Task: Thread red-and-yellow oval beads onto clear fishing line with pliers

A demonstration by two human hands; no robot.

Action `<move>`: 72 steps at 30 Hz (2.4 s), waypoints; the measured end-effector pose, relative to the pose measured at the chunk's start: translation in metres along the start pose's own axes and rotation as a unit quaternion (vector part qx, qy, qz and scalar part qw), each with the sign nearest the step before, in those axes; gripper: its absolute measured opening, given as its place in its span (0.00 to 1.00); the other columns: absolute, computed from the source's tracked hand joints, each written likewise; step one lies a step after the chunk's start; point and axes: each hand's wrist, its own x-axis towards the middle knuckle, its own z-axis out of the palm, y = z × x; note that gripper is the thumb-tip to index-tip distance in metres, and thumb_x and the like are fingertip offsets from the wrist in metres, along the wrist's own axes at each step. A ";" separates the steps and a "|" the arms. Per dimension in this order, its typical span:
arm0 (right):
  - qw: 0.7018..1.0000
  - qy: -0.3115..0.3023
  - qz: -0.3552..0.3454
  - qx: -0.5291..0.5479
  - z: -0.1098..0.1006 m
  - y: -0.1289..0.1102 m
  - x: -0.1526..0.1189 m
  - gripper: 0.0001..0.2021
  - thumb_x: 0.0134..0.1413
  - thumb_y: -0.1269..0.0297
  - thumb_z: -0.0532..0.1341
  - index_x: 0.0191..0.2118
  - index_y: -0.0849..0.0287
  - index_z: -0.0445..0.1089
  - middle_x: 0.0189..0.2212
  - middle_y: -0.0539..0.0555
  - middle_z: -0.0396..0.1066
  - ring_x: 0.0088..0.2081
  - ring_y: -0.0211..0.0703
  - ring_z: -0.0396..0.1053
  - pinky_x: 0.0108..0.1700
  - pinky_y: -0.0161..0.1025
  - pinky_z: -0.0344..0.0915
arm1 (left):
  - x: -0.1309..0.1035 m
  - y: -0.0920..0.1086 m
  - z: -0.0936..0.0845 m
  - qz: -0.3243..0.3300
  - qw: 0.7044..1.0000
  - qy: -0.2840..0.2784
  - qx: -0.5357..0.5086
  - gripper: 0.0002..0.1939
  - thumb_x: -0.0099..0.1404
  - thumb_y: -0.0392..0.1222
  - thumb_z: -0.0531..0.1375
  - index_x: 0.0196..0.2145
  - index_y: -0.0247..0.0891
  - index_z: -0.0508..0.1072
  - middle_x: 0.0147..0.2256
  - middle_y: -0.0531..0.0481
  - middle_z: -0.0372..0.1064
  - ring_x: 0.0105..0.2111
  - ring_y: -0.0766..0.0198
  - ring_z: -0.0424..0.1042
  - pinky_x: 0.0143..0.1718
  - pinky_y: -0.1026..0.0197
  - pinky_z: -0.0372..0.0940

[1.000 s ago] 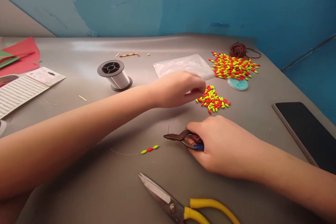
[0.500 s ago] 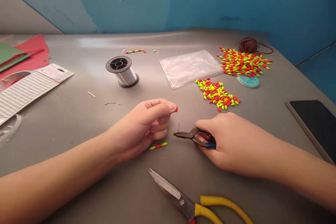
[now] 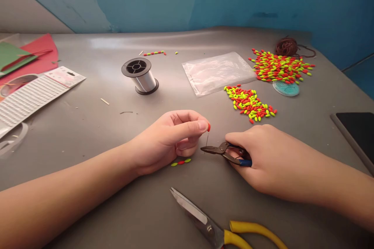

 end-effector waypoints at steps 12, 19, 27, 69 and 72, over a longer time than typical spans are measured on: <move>1.000 -0.009 0.002 0.004 -0.001 0.000 0.001 0.15 0.61 0.62 0.60 0.23 0.53 0.59 0.19 0.48 0.67 0.21 0.40 0.59 0.25 0.41 0.47 | 0.001 -0.001 0.000 0.000 1.000 -0.011 0.004 0.09 0.70 0.40 0.68 0.32 0.36 0.76 0.21 0.58 0.51 0.21 0.73 0.49 0.23 0.68 0.49; 1.000 -0.012 0.004 0.000 -0.002 0.001 -0.001 0.15 0.61 0.62 0.60 0.24 0.53 0.60 0.19 0.48 0.68 0.22 0.41 0.60 0.26 0.42 0.47 | 0.001 0.000 0.000 0.003 1.000 -0.012 0.003 0.09 0.70 0.40 0.68 0.32 0.36 0.76 0.21 0.58 0.52 0.21 0.73 0.49 0.23 0.69 0.50; 1.000 -0.025 0.004 0.003 -0.001 0.001 0.001 0.15 0.61 0.61 0.59 0.24 0.53 0.60 0.19 0.49 0.68 0.21 0.42 0.59 0.25 0.42 0.47 | 0.001 -0.002 0.000 0.006 1.000 -0.018 0.006 0.09 0.70 0.41 0.68 0.33 0.36 0.76 0.21 0.59 0.52 0.22 0.73 0.49 0.23 0.69 0.50; 0.997 -0.029 -0.007 0.066 0.000 0.007 0.001 0.17 0.63 0.57 0.60 0.24 0.54 0.59 0.19 0.47 0.67 0.21 0.39 0.59 0.23 0.42 0.46 | -0.001 -0.006 0.000 0.037 0.990 -0.002 0.138 0.13 0.70 0.48 0.69 0.34 0.38 0.73 0.23 0.59 0.60 0.22 0.73 0.55 0.24 0.67 0.51; 0.995 -0.042 0.000 0.090 -0.003 0.006 -0.001 0.17 0.64 0.58 0.60 0.25 0.54 0.59 0.19 0.47 0.67 0.22 0.39 0.59 0.24 0.42 0.46 | -0.002 -0.005 0.000 0.029 0.989 -0.006 0.144 0.13 0.69 0.48 0.69 0.35 0.38 0.73 0.22 0.59 0.59 0.22 0.73 0.54 0.24 0.67 0.49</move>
